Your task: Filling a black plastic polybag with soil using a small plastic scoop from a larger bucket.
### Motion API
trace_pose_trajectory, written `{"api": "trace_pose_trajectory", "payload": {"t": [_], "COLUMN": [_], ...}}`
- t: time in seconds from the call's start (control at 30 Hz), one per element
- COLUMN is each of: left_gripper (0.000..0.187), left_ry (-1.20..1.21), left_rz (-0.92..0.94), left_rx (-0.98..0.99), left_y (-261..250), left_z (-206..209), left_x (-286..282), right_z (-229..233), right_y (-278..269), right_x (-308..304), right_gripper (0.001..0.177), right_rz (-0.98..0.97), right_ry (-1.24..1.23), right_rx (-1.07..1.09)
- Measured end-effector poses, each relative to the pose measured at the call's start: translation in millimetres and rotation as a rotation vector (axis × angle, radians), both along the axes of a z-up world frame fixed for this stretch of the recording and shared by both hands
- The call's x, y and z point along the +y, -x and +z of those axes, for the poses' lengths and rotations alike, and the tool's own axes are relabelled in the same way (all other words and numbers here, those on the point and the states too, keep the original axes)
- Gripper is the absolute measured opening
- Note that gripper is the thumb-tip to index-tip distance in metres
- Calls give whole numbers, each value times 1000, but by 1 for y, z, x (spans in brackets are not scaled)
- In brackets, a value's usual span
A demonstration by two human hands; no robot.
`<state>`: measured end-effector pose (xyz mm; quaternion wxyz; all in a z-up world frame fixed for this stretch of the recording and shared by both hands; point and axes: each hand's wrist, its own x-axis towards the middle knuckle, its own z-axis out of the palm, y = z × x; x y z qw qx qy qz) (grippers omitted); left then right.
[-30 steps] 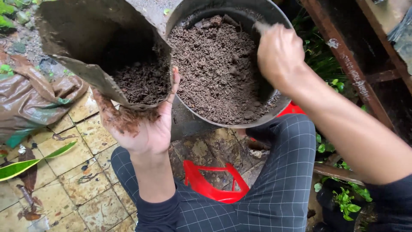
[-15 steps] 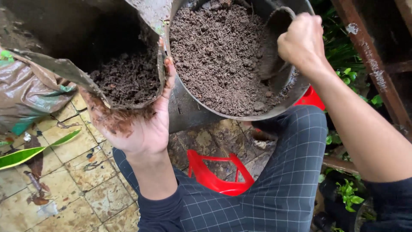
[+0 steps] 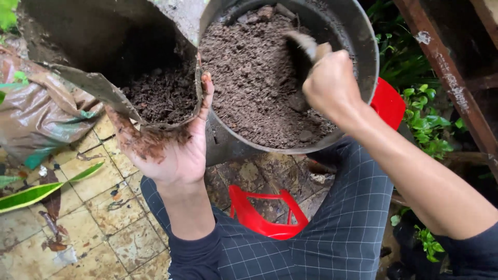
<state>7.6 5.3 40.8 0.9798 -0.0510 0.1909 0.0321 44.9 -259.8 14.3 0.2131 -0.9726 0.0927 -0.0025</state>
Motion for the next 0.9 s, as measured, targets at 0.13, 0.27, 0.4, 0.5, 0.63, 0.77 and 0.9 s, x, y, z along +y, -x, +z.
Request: {"api": "trace_pose_trajectory", "payload": {"t": [0.13, 0.27, 0.4, 0.5, 0.63, 0.77, 0.9], "left_gripper": [69, 60, 67, 62, 75, 61, 65], "left_ry": [-33, -20, -49, -5, -81, -48, -60], "left_rz": [-13, -25, -24, -30, -21, -9, -48], "left_rx": [-36, -20, 12, -28, 24, 8, -5], "left_y": [0, -1, 3, 5, 3, 4, 6], "left_z": [-8, 0, 2, 2, 0, -5, -8], "left_x": [-6, -13, -15, -12, -12, -9, -7], "right_z": [15, 26, 27, 23, -12, -35, -13], "right_y": [18, 17, 2, -10, -27, -32, -21], "right_x": [8, 0, -33, -51, -59, -25, -6], "right_gripper": [28, 20, 15, 21, 40, 36, 33], "right_rz": [191, 240, 276, 304, 178, 148, -58], "right_ry": [-58, -18, 135, 538, 778, 516, 189], "right_rx": [127, 57, -221, -263, -62, 7, 95]}}
